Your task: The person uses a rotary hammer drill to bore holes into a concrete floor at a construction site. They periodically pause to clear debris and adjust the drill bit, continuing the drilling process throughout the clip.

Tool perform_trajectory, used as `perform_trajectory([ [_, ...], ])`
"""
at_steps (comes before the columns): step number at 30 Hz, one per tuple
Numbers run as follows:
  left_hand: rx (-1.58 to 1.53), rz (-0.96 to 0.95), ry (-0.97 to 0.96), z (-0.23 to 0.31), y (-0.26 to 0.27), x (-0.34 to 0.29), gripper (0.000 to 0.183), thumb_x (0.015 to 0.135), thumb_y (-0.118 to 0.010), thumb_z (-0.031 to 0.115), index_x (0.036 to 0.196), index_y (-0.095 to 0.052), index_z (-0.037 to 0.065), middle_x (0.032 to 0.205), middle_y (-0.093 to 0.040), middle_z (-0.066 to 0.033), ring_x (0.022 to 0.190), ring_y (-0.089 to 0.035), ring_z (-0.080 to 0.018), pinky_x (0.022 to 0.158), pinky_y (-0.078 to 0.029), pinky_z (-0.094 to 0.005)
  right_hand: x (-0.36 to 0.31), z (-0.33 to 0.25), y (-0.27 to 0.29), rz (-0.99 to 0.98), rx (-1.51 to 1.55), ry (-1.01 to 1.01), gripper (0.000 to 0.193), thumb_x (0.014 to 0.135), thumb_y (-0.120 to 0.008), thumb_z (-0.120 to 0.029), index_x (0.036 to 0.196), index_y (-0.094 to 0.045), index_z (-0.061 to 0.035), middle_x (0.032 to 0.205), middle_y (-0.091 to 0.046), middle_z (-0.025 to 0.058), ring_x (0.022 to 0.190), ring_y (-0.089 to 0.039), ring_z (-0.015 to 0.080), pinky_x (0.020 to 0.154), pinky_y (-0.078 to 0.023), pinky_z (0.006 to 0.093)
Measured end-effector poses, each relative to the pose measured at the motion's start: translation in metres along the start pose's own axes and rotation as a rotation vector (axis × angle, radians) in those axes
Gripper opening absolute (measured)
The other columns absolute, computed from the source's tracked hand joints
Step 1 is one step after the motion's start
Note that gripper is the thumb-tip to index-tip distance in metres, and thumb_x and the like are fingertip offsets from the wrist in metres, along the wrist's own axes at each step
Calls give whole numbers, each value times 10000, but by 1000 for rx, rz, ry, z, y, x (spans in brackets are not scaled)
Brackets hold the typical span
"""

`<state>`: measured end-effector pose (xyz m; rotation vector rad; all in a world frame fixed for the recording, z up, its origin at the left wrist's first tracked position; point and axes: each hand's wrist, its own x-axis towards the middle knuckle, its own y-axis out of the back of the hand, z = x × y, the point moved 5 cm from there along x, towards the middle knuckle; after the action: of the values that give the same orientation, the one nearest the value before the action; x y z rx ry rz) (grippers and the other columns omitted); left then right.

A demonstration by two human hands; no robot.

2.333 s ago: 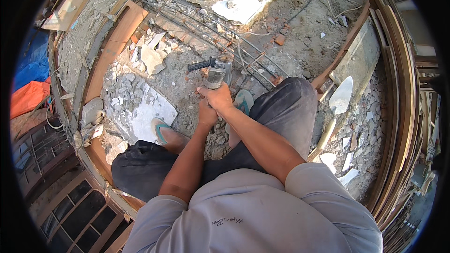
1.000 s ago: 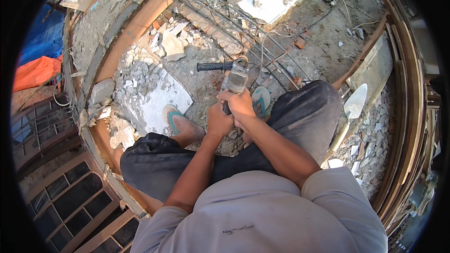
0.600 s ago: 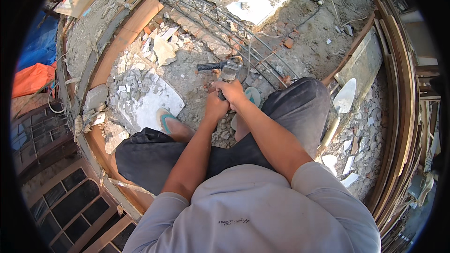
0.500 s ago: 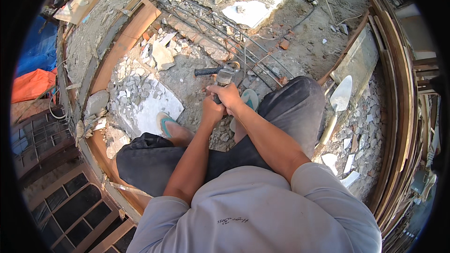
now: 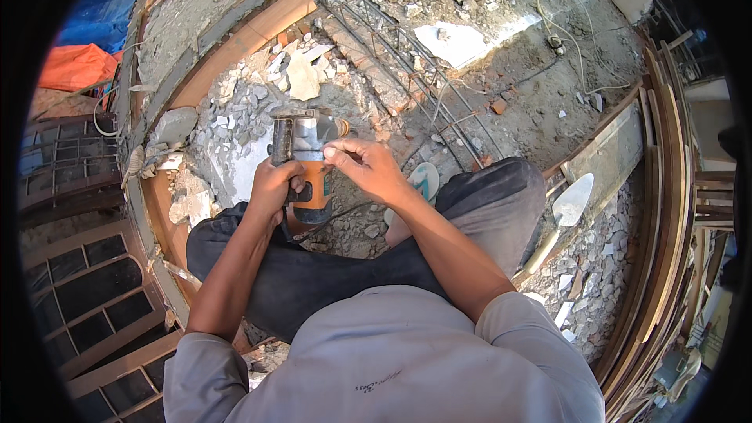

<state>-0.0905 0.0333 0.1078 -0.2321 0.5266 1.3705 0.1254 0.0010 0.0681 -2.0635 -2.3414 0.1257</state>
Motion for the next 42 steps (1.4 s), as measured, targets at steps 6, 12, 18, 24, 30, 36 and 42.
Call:
perform_trajectory([
  [6, -453, 124, 156, 3, 74, 31, 132, 960, -626, 124, 841, -597, 77, 691, -526, 3, 642, -557, -146, 606, -499, -323, 12, 25, 33, 40, -27, -203, 598, 1112, -702, -338, 620, -574, -22, 552, -544, 13, 549, -571, 117, 580, -473, 326],
  [12, -535, 181, 154, -6, 91, 60, 102, 955, -627, 81, 859, -602, 61, 679, -527, -9, 611, -545, -153, 600, -482, -308, 34, 60, -1, -260, -611, -358, 477, 999, -728, -354, 651, -659, -35, 546, -597, 99, 528, -631, 202, 629, -567, 410],
  [18, -553, 134, 276, -4, 107, 93, 137, 973, -618, 55, 858, -554, 95, 667, -545, -10, 577, -552, -156, 590, -530, -334, -14, 128, -50, -926, -1083, -372, 301, 940, -670, -273, 1097, -845, -85, 1148, -821, 216, 1118, -785, 424, 916, -604, 572],
  [24, -734, 150, 315, 27, 170, 157, 206, 1015, -613, 56, 840, -518, 109, 657, -567, -5, 539, -573, -159, 524, -572, -334, 16, 223, -9, -1168, -1360, -551, 364, 947, -689, -186, 1267, -836, -94, 1349, -799, 175, 1263, -760, 396, 1051, -604, 504],
  [30, -896, 216, 333, 23, 199, 174, 208, 1018, -600, 24, 828, -542, 84, 646, -547, -4, 583, -584, -175, 562, -580, -334, 87, 322, 112, -404, -1310, -760, 473, 1054, -652, -233, 1441, -706, 33, 1574, -640, 240, 1525, -551, 397, 1283, -421, 491],
  [36, -828, 160, 228, 24, 203, 169, 110, 1058, -611, 11, 972, -547, 35, 696, -546, -7, 639, -579, -141, 604, -547, -284, 126, 413, 197, 396, -1034, -676, 972, 1079, -652, -413, 1736, -180, 127, 1821, -117, 366, 1726, -92, 460, 1398, -186, 536],
  [42, -806, 206, 273, 18, 206, 165, 153, 1106, -582, 57, 957, -550, 57, 692, -525, 21, 645, -561, -125, 642, -515, -293, 174, 455, 237, 799, -897, -882, 989, 1118, -587, -553, 1815, -56, -94, 1882, 24, 244, 1721, 39, 512, 1392, -114, 628],
])
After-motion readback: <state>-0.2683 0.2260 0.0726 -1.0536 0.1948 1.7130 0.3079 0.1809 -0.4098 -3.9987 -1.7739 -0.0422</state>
